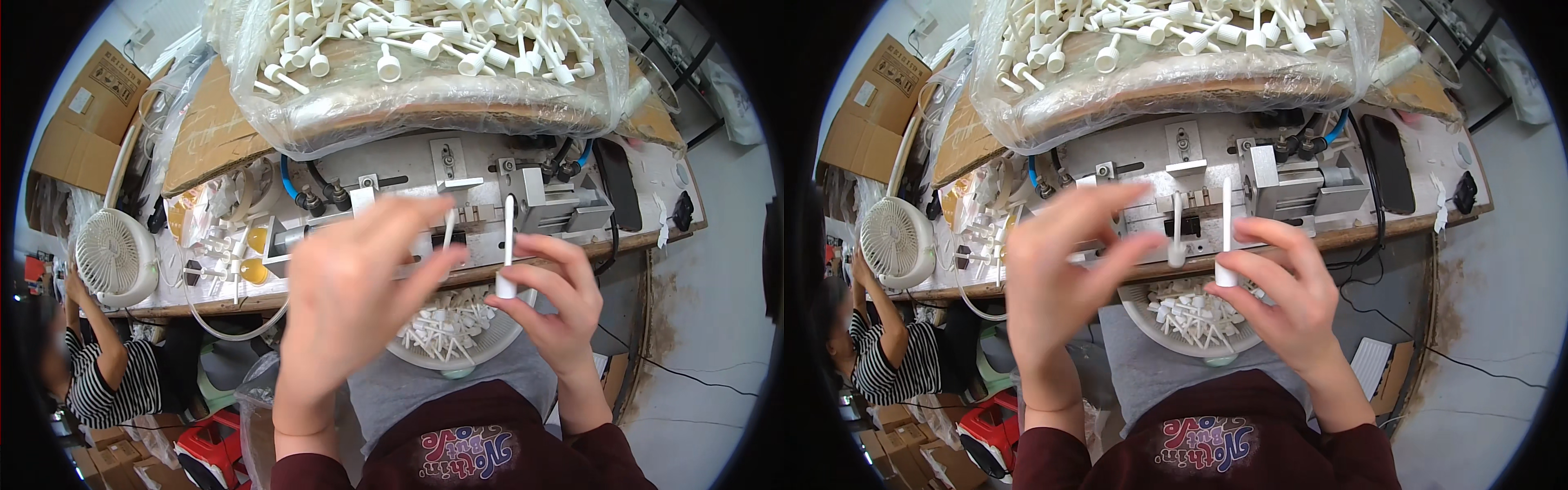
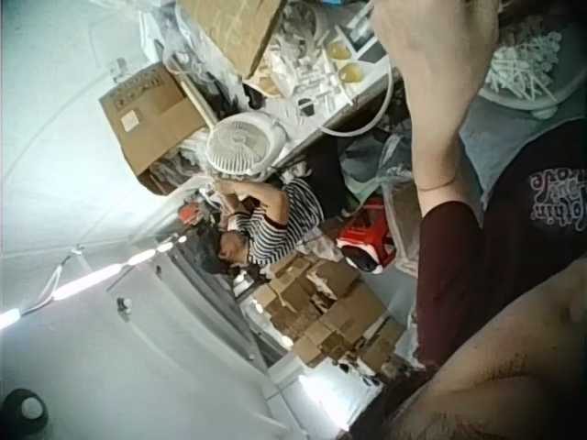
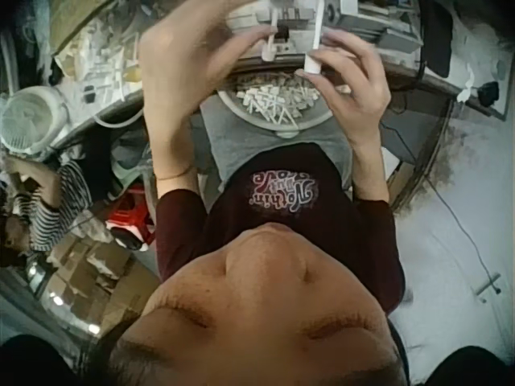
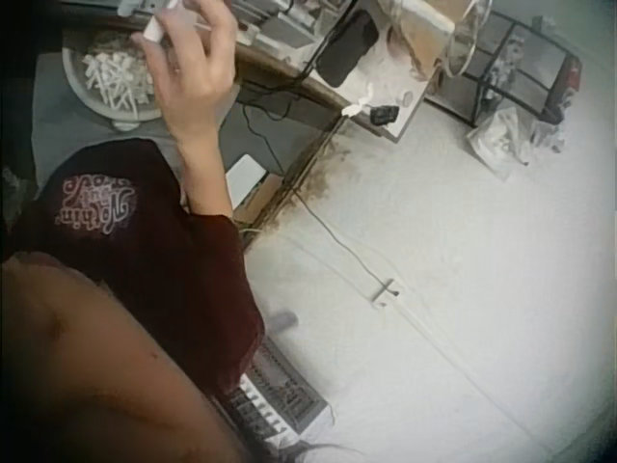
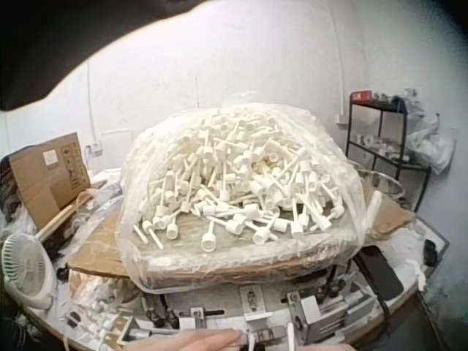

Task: Assembling small plastic sprayer heads using a pneumatic assembly machine.

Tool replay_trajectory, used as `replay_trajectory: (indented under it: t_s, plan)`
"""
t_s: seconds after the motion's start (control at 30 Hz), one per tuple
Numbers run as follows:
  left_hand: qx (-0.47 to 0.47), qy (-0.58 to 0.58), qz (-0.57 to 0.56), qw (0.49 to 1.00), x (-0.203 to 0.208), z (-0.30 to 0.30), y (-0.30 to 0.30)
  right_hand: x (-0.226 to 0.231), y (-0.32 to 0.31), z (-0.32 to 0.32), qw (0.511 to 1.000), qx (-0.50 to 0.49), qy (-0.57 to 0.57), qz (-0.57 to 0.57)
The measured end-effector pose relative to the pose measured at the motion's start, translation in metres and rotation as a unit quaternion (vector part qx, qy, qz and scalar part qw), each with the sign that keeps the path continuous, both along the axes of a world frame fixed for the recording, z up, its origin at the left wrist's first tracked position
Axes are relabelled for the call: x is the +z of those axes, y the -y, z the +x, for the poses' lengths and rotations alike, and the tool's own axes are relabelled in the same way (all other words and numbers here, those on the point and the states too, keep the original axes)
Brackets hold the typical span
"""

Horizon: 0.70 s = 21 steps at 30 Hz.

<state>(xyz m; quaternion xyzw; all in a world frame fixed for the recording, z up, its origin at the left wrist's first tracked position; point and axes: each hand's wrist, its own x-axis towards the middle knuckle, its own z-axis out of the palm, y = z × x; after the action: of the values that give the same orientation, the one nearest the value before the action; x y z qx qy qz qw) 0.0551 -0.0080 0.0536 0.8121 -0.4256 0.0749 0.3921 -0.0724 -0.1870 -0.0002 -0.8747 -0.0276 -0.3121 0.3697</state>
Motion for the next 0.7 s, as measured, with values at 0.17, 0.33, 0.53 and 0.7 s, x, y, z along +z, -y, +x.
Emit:
replay_trajectory:
  t_s: [0.17,0.33,0.53,0.7]
  plan:
    - [0.094,0.192,-0.052,0.976,0.018,0.057,0.009,-0.011,-0.01,0.019,0.983,0.035,-0.014,-0.182]
    - [0.146,0.26,-0.064,0.952,0.015,0.104,0.04,-0.016,-0.024,0.038,0.954,0.017,-0.028,-0.296]
    - [0.111,0.019,-0.025,0.993,0.02,0.105,0.046,-0.008,-0.024,0.045,0.952,0.025,-0.06,-0.3]
    - [0.08,-0.022,-0.117,0.99,0.027,0.06,0.021,0.001,-0.024,0.047,0.942,0.033,-0.088,-0.322]
